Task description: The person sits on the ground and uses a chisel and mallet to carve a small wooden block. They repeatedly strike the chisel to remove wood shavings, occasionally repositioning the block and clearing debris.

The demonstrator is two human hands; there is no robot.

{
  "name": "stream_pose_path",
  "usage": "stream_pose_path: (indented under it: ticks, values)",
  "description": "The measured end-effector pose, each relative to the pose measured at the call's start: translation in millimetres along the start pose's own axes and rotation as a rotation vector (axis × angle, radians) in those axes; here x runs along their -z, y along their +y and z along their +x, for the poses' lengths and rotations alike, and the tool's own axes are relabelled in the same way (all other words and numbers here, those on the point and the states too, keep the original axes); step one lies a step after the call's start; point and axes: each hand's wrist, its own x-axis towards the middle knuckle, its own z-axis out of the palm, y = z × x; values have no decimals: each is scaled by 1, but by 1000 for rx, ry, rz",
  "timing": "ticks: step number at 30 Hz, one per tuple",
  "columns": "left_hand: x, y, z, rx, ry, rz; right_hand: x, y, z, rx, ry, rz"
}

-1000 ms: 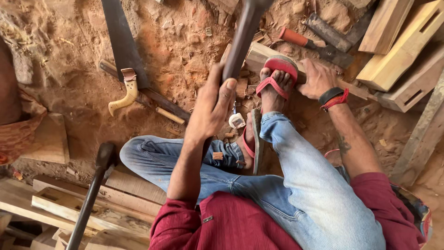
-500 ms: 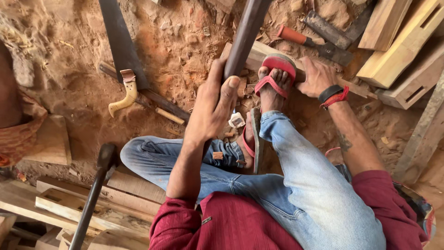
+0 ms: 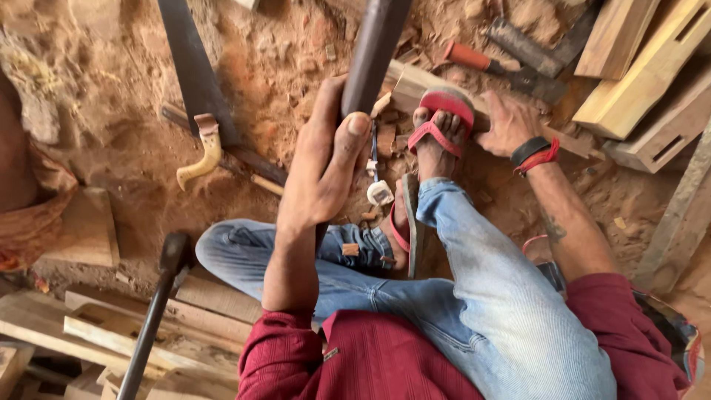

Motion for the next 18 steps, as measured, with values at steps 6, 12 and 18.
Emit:
stream_pose_path:
  ticks: [6,12,18]
  values:
    - [-32,-69,17,220,0,116,2,2,4,-11,-56,16]
    - [-3,-20,7,79,-18,-49,4,-4,0,-19,-15,24]
    - [-2,-15,9,8,-23,-25,-2,2,-1,-26,-24,18]
